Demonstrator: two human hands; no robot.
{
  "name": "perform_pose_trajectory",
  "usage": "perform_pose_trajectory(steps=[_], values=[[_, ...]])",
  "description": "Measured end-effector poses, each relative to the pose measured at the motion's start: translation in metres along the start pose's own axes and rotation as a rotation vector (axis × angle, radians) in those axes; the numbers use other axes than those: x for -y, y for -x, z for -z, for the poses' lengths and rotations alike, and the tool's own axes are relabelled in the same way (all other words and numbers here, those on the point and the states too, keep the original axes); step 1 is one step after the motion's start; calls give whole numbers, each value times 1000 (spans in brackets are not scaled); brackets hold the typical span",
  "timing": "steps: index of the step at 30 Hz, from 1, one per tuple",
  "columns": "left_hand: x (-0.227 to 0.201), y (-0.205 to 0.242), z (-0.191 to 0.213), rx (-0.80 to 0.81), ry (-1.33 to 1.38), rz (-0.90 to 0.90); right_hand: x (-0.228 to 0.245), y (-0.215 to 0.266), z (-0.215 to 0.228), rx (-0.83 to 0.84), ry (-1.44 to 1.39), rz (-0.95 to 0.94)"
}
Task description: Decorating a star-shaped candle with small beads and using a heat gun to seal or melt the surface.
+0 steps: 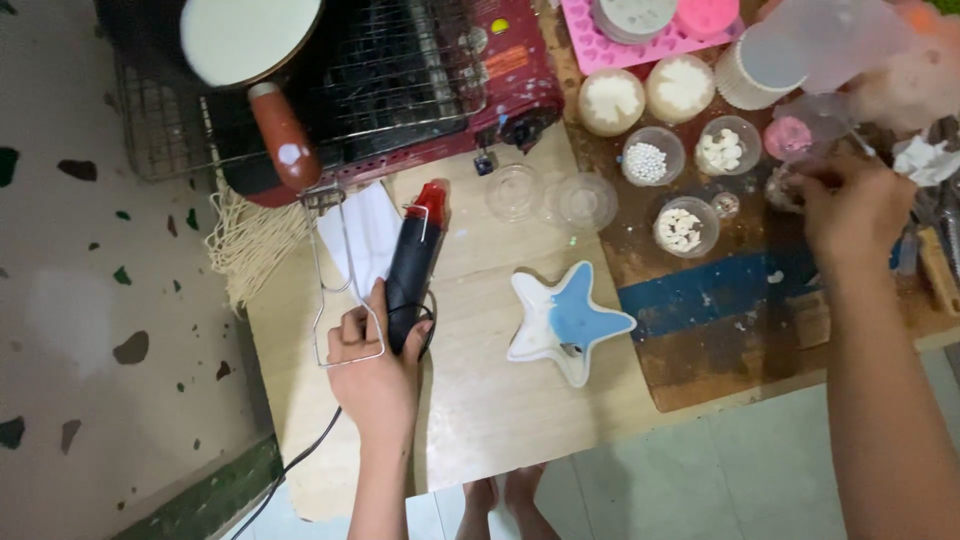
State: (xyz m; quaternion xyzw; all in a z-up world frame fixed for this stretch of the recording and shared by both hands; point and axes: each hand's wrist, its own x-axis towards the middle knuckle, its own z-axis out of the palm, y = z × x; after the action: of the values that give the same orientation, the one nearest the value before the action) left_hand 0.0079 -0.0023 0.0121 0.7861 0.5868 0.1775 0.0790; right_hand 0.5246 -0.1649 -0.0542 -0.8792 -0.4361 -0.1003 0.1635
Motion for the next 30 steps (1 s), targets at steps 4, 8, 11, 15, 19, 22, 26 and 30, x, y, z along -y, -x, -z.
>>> perform_pose_trajectory(steps=[4, 8, 11, 15, 19, 22, 26, 30], values=[[2, 1, -4, -18, 5, -7, 39, -3, 33, -50, -70, 12], [4, 0, -4, -11, 22, -3, 119, 29, 64, -10, -306, -88], [5, 0, -5, -8, 9, -9, 171, 59, 68, 311, -716, -301], [6, 1, -6, 5, 9, -6, 211, 88, 52, 535, -797, -343], [10, 1, -8, 3, 38, -14, 253, 99, 72, 585, -705, -259], [9, 2, -9, -1, 49, -4, 278, 97, 84, 646, -581, -183], [9, 1, -6, 9, 62, -2, 280, 102, 76, 595, -532, -7], [9, 0, -5, 26, 60, -1, 279, 105, 75, 491, -500, 138]])
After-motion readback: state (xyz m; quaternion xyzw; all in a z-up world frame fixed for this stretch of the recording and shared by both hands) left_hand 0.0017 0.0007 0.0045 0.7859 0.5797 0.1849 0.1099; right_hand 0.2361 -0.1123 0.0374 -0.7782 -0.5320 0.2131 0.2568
